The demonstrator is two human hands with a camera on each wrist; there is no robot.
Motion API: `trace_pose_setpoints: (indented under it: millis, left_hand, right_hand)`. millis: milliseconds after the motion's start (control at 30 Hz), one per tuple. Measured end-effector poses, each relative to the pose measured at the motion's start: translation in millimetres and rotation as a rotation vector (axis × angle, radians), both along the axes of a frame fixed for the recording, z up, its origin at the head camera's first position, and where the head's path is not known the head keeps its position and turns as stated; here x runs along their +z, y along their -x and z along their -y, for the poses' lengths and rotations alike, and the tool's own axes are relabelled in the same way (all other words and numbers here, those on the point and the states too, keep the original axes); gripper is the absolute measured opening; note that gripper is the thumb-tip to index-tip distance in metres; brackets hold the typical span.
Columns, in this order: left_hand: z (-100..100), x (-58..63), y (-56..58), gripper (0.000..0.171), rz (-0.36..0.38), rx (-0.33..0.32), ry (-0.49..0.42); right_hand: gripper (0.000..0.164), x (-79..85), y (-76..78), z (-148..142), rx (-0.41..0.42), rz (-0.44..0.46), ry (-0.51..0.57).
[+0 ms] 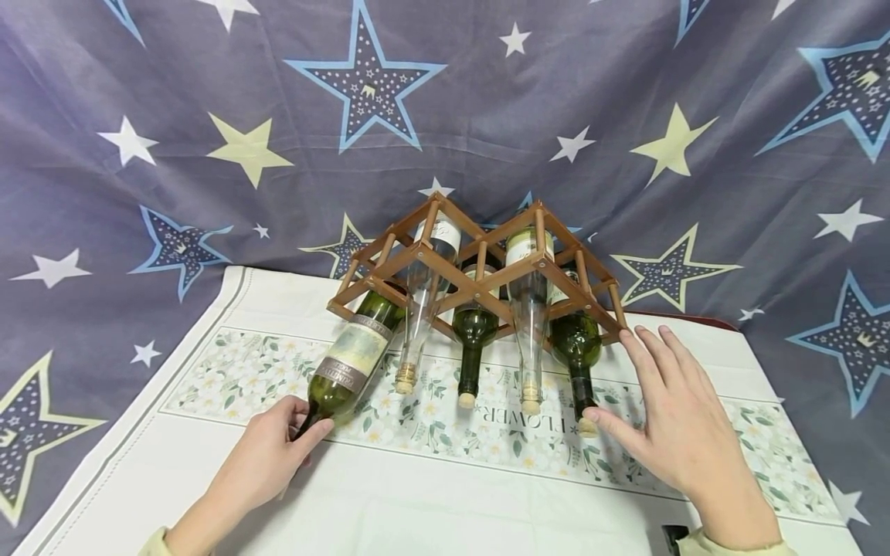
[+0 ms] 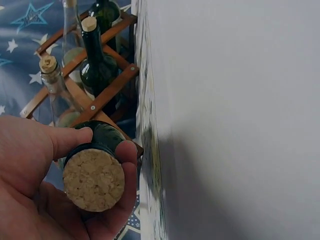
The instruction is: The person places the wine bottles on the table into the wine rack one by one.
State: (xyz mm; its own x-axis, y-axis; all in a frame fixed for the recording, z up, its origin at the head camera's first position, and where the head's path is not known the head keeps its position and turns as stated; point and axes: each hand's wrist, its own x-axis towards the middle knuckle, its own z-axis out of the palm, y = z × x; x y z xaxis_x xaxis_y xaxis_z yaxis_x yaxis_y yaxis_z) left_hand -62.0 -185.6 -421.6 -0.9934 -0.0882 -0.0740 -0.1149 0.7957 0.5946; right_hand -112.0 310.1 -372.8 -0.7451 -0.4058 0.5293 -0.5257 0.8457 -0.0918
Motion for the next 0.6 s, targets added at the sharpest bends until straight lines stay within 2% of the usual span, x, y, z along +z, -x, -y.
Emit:
trace_pose_setpoints:
  millis: [600]
  left_hand:
    - [-7.5,1.9,7.4,0.044,0.023,0.001,-0.108]
  right_hand:
    - [0.106,0.3,-2.0,0.9,-0.009,0.018,-0.006]
